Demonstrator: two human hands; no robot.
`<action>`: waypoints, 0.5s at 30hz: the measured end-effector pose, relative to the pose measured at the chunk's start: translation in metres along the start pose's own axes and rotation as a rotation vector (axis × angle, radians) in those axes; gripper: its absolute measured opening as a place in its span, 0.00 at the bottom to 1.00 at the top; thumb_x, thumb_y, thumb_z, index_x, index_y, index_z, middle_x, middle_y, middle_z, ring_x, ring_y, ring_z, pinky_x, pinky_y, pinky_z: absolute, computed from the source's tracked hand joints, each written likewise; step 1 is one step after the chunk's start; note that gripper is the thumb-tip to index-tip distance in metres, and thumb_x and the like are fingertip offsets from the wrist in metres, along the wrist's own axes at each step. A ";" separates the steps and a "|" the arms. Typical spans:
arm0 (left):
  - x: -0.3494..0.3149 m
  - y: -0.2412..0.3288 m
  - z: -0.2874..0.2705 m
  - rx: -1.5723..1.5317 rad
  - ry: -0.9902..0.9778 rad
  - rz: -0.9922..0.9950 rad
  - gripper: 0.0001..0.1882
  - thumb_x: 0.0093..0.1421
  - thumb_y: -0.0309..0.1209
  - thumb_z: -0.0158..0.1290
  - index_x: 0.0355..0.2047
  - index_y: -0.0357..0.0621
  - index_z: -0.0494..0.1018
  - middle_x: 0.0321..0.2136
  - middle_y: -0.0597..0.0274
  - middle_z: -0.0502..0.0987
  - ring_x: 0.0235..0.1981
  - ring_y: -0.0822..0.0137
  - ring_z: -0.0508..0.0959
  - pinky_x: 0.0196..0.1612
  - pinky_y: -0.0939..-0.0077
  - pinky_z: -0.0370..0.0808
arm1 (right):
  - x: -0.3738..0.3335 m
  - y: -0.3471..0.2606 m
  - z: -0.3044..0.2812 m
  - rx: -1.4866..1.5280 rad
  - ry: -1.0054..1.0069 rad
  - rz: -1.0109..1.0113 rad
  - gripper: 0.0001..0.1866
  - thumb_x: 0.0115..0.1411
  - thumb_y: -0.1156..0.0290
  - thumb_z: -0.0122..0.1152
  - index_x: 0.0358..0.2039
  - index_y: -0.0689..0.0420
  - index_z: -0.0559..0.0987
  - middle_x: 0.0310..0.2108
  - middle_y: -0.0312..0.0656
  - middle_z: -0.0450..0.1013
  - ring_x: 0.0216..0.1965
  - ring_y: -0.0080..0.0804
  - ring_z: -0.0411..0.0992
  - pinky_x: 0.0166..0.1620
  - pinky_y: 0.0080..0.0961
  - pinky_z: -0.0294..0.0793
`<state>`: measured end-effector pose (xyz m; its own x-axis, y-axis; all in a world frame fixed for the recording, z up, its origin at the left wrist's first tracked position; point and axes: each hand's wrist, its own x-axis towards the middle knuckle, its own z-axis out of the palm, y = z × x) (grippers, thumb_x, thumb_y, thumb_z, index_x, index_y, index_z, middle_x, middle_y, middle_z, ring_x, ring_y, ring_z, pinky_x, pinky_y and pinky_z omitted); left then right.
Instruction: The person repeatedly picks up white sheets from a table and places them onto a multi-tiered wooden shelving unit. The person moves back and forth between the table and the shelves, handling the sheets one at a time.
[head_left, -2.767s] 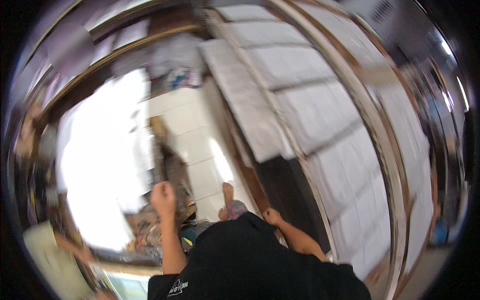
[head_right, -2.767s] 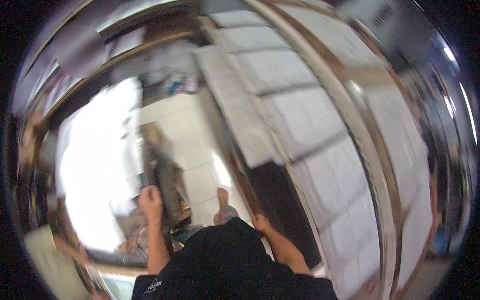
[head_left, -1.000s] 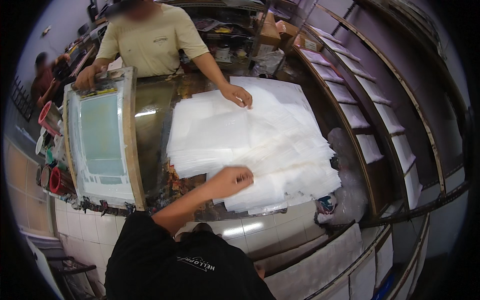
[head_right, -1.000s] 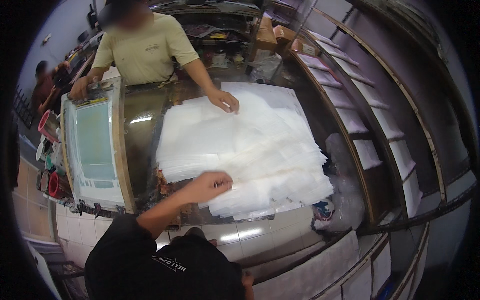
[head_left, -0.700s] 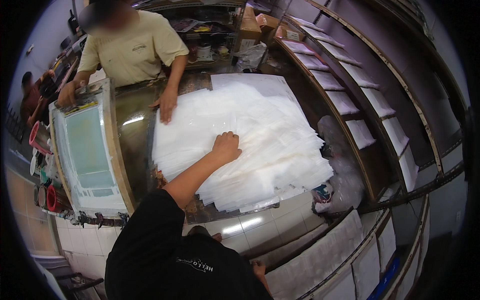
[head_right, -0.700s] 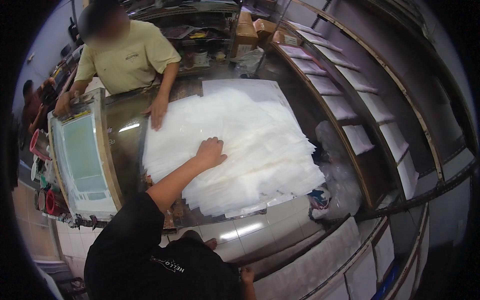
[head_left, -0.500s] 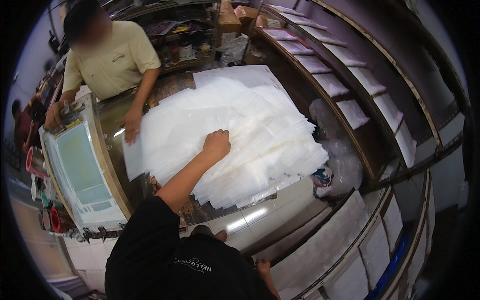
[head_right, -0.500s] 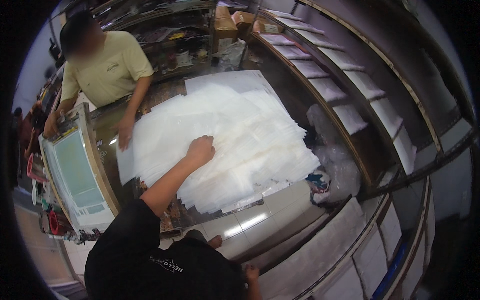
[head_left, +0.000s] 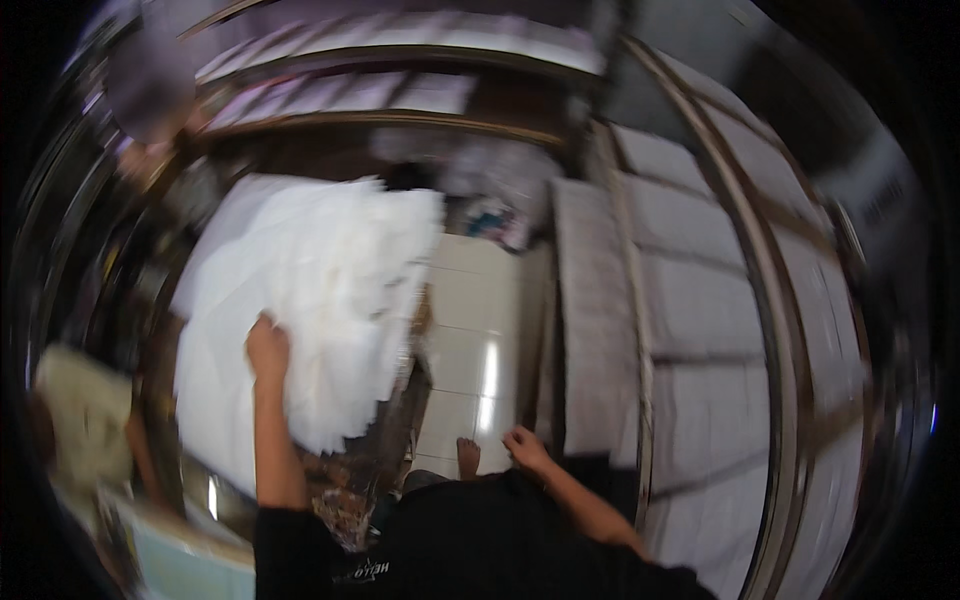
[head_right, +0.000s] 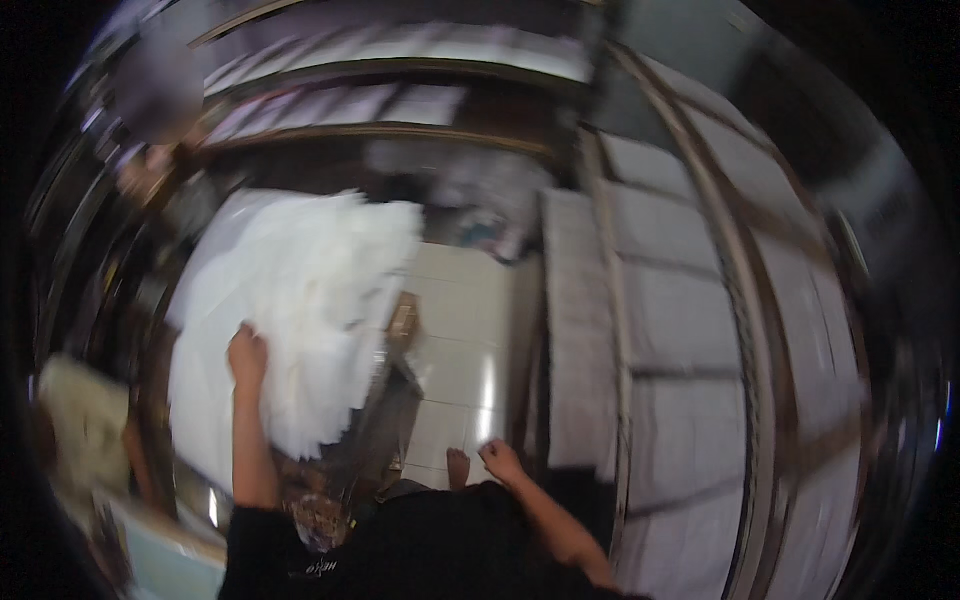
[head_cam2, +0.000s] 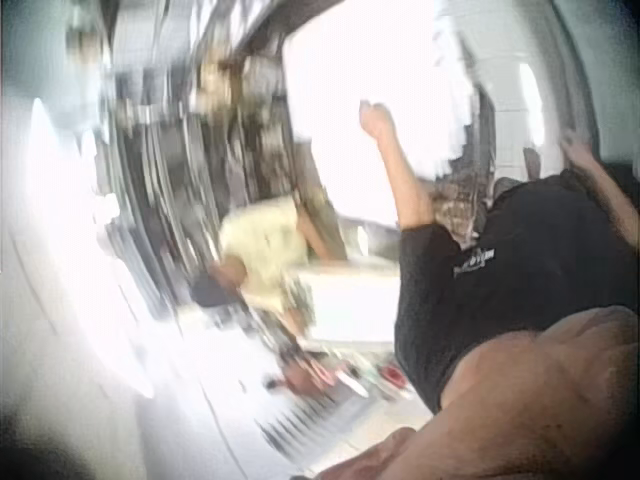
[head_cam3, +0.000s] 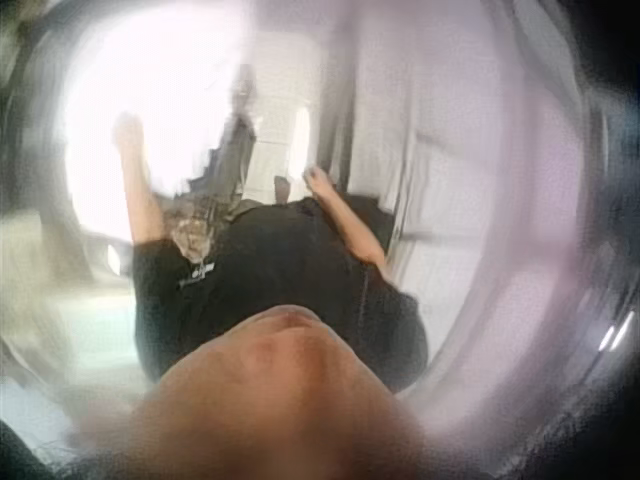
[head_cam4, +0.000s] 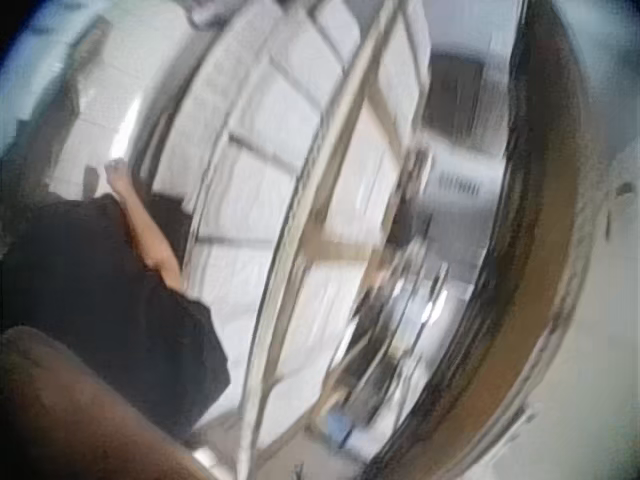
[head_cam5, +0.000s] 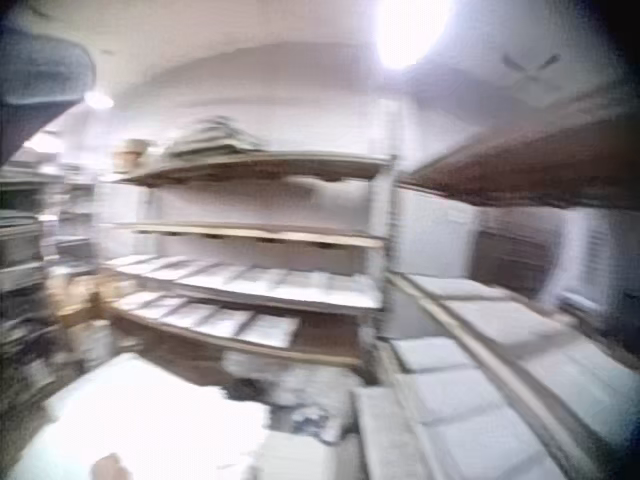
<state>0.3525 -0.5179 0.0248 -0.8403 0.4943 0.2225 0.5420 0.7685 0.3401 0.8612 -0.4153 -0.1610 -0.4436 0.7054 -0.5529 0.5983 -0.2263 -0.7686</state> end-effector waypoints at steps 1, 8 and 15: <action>-0.013 0.025 -0.005 -0.083 0.061 0.159 0.10 0.54 0.25 0.50 0.37 0.37 0.73 0.30 0.41 0.78 0.34 0.42 0.78 0.37 0.53 0.74 | -0.005 -0.004 0.005 0.089 0.033 -0.072 0.15 0.62 0.62 0.58 0.40 0.61 0.76 0.30 0.42 0.74 0.27 0.30 0.74 0.33 0.30 0.75; -0.178 0.150 -0.022 -0.463 -0.241 0.740 0.09 0.58 0.24 0.52 0.39 0.33 0.74 0.26 0.46 0.75 0.24 0.53 0.75 0.32 0.64 0.73 | -0.107 -0.127 0.010 0.219 0.183 -0.544 0.26 0.64 0.63 0.58 0.60 0.55 0.66 0.33 0.41 0.71 0.31 0.27 0.68 0.38 0.28 0.71; -0.317 0.188 -0.031 -0.556 -0.772 0.930 0.07 0.58 0.24 0.53 0.37 0.33 0.72 0.29 0.40 0.75 0.31 0.42 0.78 0.34 0.57 0.74 | -0.181 -0.107 0.002 0.071 0.404 -0.560 0.20 0.67 0.62 0.51 0.56 0.59 0.70 0.40 0.50 0.73 0.39 0.46 0.72 0.46 0.35 0.71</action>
<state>0.7213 -0.5426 0.0463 0.1555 0.9857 0.0643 0.6855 -0.1546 0.7115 0.8761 -0.5195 0.0211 -0.3817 0.9203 0.0853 0.3010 0.2110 -0.9300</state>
